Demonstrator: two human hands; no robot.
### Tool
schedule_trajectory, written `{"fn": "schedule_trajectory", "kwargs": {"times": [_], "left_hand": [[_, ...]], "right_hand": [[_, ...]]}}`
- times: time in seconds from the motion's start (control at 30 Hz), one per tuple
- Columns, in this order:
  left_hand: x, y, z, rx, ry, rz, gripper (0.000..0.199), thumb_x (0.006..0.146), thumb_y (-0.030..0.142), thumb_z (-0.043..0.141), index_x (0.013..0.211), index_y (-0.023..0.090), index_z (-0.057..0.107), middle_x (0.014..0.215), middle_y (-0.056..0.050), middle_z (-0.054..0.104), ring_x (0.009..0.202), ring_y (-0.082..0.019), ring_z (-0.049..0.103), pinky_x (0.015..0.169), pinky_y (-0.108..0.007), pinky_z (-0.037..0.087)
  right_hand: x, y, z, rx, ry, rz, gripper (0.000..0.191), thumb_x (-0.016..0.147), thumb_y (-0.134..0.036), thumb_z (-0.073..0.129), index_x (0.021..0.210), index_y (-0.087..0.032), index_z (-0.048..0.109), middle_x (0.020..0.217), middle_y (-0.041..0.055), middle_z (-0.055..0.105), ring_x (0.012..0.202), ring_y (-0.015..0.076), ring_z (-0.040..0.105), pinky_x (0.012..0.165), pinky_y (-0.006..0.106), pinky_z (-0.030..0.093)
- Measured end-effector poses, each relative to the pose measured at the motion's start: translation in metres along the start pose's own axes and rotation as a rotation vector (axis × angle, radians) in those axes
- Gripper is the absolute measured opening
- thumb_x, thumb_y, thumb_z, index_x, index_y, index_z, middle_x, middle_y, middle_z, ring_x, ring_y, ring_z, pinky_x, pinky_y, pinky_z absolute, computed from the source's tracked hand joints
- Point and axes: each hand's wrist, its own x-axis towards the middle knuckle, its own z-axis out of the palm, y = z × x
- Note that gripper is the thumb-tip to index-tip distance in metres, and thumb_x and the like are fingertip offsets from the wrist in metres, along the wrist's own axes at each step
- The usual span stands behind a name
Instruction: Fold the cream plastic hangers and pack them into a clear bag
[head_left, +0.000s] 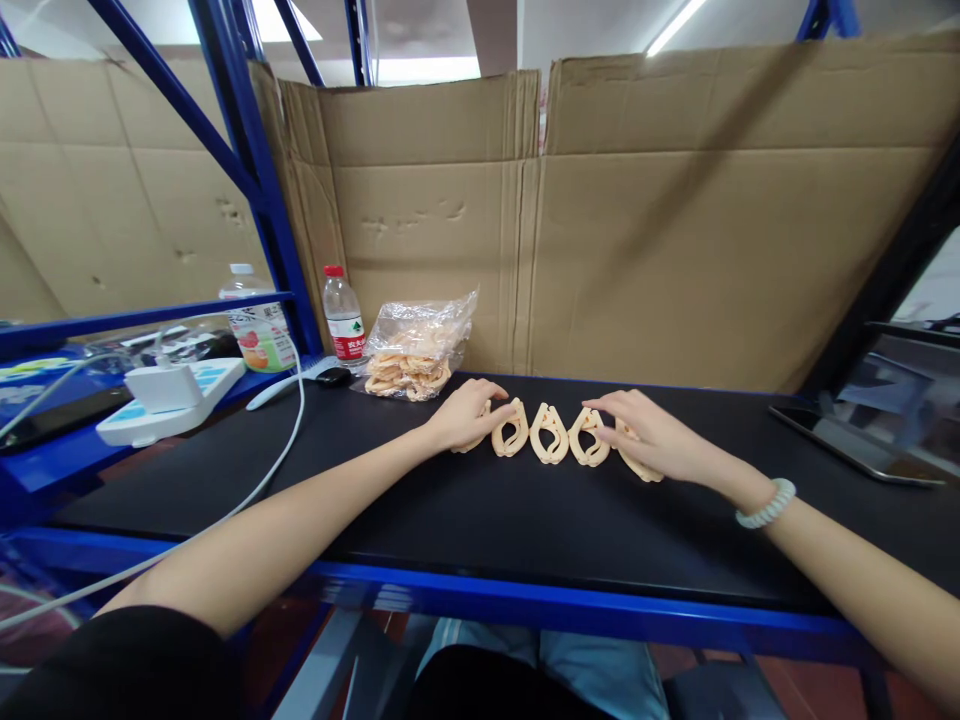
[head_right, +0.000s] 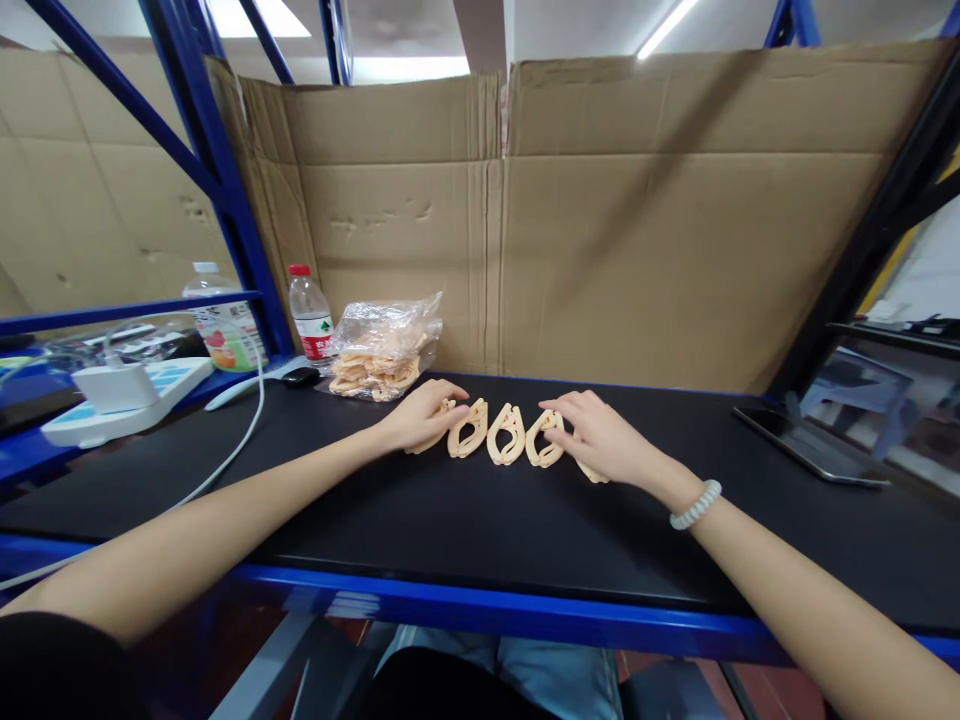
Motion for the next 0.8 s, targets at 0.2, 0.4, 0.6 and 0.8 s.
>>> {"fn": "schedule_trajectory", "kwargs": {"times": [0.2,0.4,0.6,0.8], "left_hand": [[-0.011,0.017,0.003,0.062,-0.309,0.155,0.06,0.085,0.058,0.048,0.137,0.03,0.041,0.146,-0.01,0.037,0.134,-0.029,0.033,0.108,-0.05,0.02],[-0.007,0.03,0.024,0.162,-0.277,0.039,0.063,0.089,0.063,0.032,0.141,0.029,0.035,0.149,-0.014,0.029,0.133,-0.035,0.032,0.105,-0.063,0.013],[0.021,0.029,0.038,0.167,-0.271,0.035,0.063,0.089,0.061,0.03,0.139,0.023,0.038,0.147,-0.018,0.032,0.128,-0.037,0.039,0.102,-0.065,0.016],[0.025,0.031,0.033,0.173,-0.042,0.168,0.054,0.089,0.049,0.041,0.132,0.018,0.047,0.137,-0.016,0.047,0.129,-0.031,0.039,0.108,-0.053,0.016]], "right_hand": [[-0.008,-0.011,0.023,-0.234,-0.309,0.043,0.064,0.093,-0.062,0.026,0.147,-0.027,0.024,0.152,0.0131,0.02,0.139,0.0339,0.015,0.108,0.06,0.015],[0.005,-0.003,0.029,-0.256,-0.284,0.06,0.065,0.093,-0.063,0.019,0.148,-0.028,0.022,0.152,0.0124,0.021,0.139,0.0325,0.015,0.109,0.059,0.015],[0.02,0.026,0.034,-0.24,-0.305,0.084,0.066,0.093,-0.063,0.016,0.148,-0.026,0.023,0.152,0.0108,0.02,0.14,0.031,0.014,0.109,0.059,0.014],[0.03,-0.001,-0.029,-0.094,0.241,0.037,0.057,0.094,-0.056,0.03,0.13,-0.018,0.052,0.135,0.0146,0.049,0.129,0.0295,0.04,0.107,0.051,0.029]]}}
